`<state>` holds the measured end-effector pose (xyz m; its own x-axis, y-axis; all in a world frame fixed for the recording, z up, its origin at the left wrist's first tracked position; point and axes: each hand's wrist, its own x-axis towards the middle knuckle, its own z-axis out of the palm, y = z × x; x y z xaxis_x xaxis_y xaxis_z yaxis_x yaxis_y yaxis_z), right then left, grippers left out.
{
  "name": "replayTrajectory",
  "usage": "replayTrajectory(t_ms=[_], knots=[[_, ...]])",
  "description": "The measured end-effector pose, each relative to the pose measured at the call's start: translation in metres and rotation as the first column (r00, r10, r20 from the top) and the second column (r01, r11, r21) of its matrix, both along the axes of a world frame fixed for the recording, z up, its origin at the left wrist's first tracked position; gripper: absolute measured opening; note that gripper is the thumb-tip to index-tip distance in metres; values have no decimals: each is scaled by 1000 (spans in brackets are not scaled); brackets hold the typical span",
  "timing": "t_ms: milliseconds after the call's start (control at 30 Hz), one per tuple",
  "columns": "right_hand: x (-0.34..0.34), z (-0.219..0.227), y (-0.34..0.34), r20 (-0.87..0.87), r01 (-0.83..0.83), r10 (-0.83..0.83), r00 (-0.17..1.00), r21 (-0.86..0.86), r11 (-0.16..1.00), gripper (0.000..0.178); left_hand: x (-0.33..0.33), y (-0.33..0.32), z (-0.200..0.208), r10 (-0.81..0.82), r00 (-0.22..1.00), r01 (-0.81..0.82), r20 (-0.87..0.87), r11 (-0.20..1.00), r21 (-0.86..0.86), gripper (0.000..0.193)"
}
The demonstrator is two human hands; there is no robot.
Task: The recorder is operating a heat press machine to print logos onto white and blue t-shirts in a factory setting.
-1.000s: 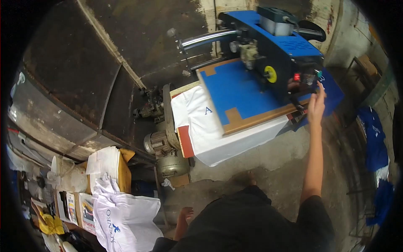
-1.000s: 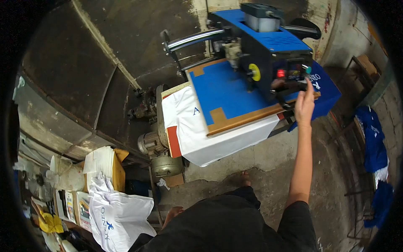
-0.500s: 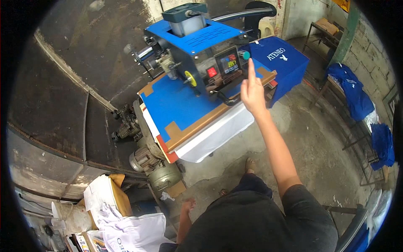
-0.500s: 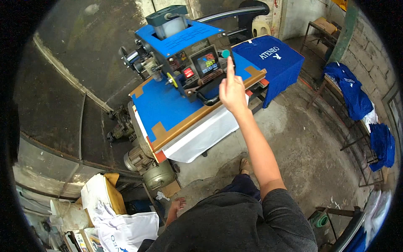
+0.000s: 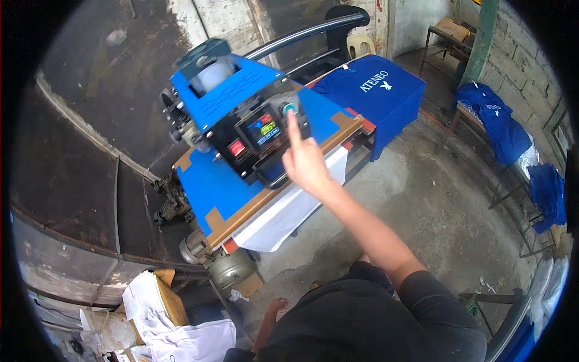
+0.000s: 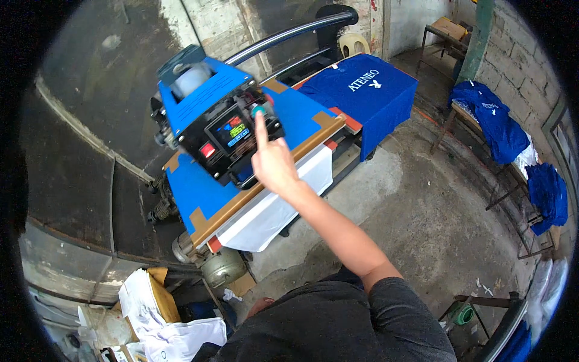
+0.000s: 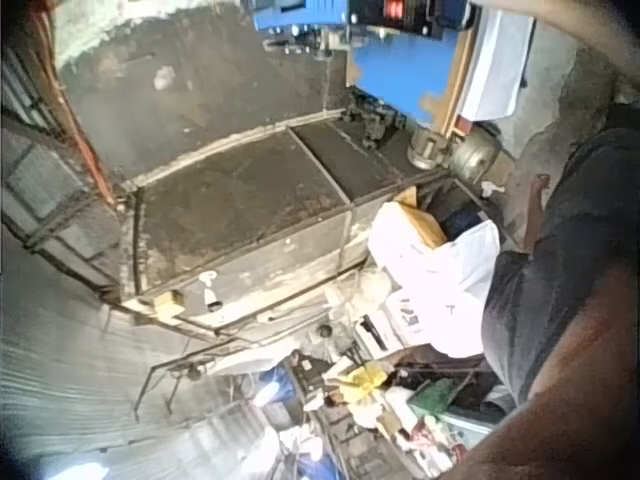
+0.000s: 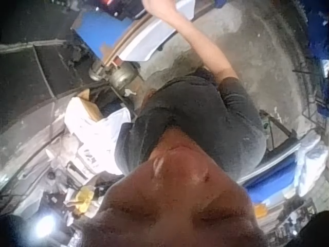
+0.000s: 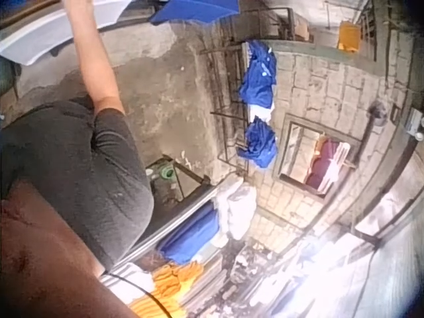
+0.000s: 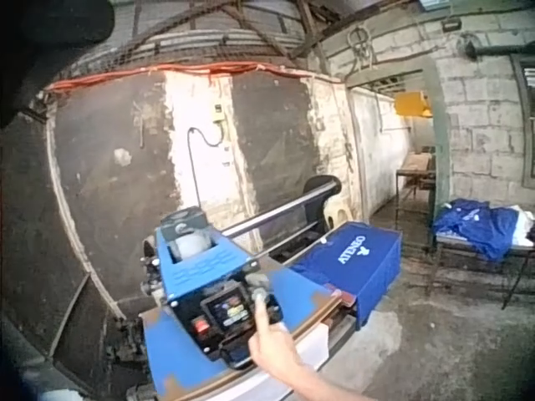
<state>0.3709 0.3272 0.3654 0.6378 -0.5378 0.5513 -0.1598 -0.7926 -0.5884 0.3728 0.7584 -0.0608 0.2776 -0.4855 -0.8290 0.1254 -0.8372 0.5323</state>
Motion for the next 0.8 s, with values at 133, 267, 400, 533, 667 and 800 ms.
replayTrajectory(t_ms=[133, 267, 400, 533, 667, 800], knots=[[3, 11, 11, -96, -140, 138, 986, -19, 990, 87, -3, -64, -5, -47, 998, 54, 52, 988, -145, 26], [-5, 4, 0, -84, -227, 235, 968, 95, 969, 87, -12, -212, 58, -474, 814, 516, 336, 855, -44, 29], [-38, 4, 4, 247, -546, 502, 828, 160, 822, 77, -45, -394, 128, -367, 877, 478, 310, 731, -488, 29], [-104, 8, -53, 264, -652, 601, 755, 193, 734, 74, -64, -514, 215, -363, 861, 506, 357, 541, -671, 28], [-159, -11, -117, 411, -436, 309, 857, 260, 862, 67, -53, -619, 260, -102, 779, 596, 619, 426, -681, 27], [-218, -35, -178, 316, -59, -117, 941, 495, 867, 57, 12, -698, 286, 26, 729, 568, 684, 535, -625, 31]])
